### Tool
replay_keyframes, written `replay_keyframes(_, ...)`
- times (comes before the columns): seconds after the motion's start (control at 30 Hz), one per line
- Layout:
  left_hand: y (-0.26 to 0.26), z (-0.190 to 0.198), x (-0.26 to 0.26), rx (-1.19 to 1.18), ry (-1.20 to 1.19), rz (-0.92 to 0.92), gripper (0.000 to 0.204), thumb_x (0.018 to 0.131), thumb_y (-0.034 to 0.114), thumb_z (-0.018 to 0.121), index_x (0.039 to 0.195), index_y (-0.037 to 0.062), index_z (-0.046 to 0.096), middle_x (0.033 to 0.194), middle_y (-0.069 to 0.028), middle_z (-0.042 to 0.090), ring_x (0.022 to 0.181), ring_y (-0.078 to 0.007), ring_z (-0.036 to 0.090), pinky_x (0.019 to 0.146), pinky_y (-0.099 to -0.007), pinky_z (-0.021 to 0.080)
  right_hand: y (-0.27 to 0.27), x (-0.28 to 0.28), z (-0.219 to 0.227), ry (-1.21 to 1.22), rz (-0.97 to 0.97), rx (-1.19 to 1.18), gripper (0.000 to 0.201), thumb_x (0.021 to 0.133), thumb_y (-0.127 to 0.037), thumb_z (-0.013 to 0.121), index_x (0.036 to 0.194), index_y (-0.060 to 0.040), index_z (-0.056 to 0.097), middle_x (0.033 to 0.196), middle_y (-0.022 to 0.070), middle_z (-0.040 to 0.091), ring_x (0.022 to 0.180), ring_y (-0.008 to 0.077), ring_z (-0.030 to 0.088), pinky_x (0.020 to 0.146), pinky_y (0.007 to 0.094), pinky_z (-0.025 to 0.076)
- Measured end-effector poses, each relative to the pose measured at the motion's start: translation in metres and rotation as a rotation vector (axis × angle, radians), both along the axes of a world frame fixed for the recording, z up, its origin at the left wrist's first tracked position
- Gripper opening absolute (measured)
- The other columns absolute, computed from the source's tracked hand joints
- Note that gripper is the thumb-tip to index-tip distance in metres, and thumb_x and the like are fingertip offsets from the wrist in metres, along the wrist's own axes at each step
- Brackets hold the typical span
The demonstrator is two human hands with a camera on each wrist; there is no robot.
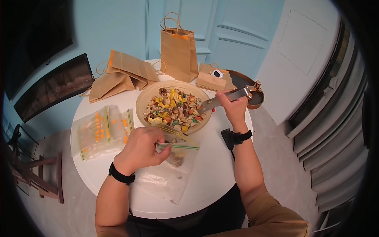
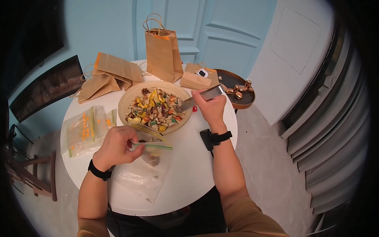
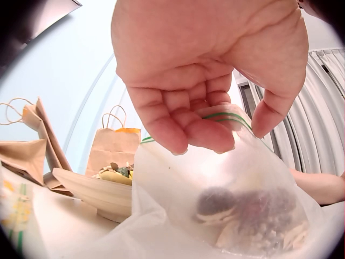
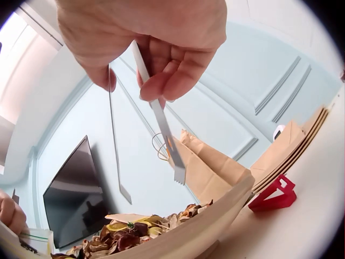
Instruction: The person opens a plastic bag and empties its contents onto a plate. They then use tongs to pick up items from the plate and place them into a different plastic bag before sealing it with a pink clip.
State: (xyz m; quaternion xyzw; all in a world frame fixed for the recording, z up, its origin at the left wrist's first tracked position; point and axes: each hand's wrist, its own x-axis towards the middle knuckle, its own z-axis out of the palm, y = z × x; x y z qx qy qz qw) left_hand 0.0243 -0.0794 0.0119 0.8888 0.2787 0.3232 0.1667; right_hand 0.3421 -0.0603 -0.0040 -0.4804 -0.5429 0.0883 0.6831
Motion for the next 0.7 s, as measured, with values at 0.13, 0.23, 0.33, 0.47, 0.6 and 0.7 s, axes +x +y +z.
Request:
replay_keyframes(0.13, 0.0002, -0.0005, 0.0007, 0.006, 0.002, 0.0, 0.026, 0.07, 0.013, 0.078, 0.065, 0.0022, 0.055, 0.058, -0.0098, 0.057, 0.048, -0.0205, 0.06, 0.047, -0.0292, 0.048, -0.0047, -0.0012, 0.0017, -0.204, 0.047, -0.028, 0.017, 0.078, -0.012, 0.081, 0.078, 0.0028, 0.072, 0.068, 0.0027, 0.069, 0.061, 0.0085, 0.061, 0.057, 0.025, 0.05)
replay_keyframes(0.23, 0.0002, -0.0002, 0.0001, 0.01, 0.007, -0.001, 0.026, 0.07, 0.013, 0.078, 0.065, 0.0024, 0.055, 0.057, -0.0096, 0.056, 0.048, -0.0205, 0.06, 0.047, -0.0292, 0.048, -0.0029, -0.0006, -0.0011, -0.182, 0.079, -0.04, 0.018, 0.077, -0.012, 0.083, 0.076, -0.0017, 0.067, 0.073, -0.0012, 0.065, 0.068, 0.0059, 0.058, 0.062, 0.0227, 0.048)
replay_keyframes(0.33, 0.0004, -0.0001, 0.0002, 0.003, -0.002, -0.007, 0.026, 0.07, 0.013, 0.078, 0.065, 0.0026, 0.055, 0.057, -0.0097, 0.056, 0.047, -0.0204, 0.06, 0.047, -0.0292, 0.047, -0.0036, 0.0005, -0.0014, -0.225, 0.062, -0.071, 0.017, 0.077, -0.011, 0.082, 0.077, -0.0014, 0.068, 0.073, -0.0007, 0.065, 0.068, 0.0056, 0.058, 0.062, 0.0228, 0.048)
replay_keyframes(0.47, 0.0017, -0.0004, -0.001, 0.026, 0.005, -0.015, 0.026, 0.07, 0.014, 0.078, 0.064, 0.0029, 0.055, 0.057, -0.0094, 0.056, 0.047, -0.0203, 0.059, 0.046, -0.0289, 0.047, -0.001, -0.0029, -0.0009, -0.209, 0.054, -0.039, 0.018, 0.077, -0.012, 0.081, 0.074, 0.0022, 0.072, 0.066, 0.0023, 0.068, 0.06, 0.0091, 0.061, 0.059, 0.0252, 0.051)
replay_keyframes(0.6, -0.0005, -0.0002, -0.0003, 0.016, -0.004, -0.011, 0.026, 0.07, 0.014, 0.077, 0.064, 0.0034, 0.054, 0.056, -0.009, 0.055, 0.046, -0.0206, 0.058, 0.046, -0.0289, 0.046, 0.0, 0.0004, -0.0045, -0.129, 0.046, -0.149, 0.019, 0.08, -0.015, 0.08, 0.075, 0.0015, 0.072, 0.068, 0.003, 0.068, 0.059, 0.0087, 0.061, 0.054, 0.0243, 0.05)
replay_keyframes(0.7, 0.001, -0.0003, -0.001, 0.03, -0.013, -0.019, 0.027, 0.07, 0.014, 0.077, 0.063, 0.0039, 0.053, 0.055, -0.0087, 0.054, 0.045, -0.0208, 0.058, 0.045, -0.0291, 0.045, 0.0001, 0.0018, -0.0029, -0.018, 0.082, -0.187, 0.02, 0.083, -0.017, 0.079, 0.079, 0.0014, 0.072, 0.069, 0.004, 0.068, 0.058, 0.0086, 0.061, 0.051, 0.024, 0.049)
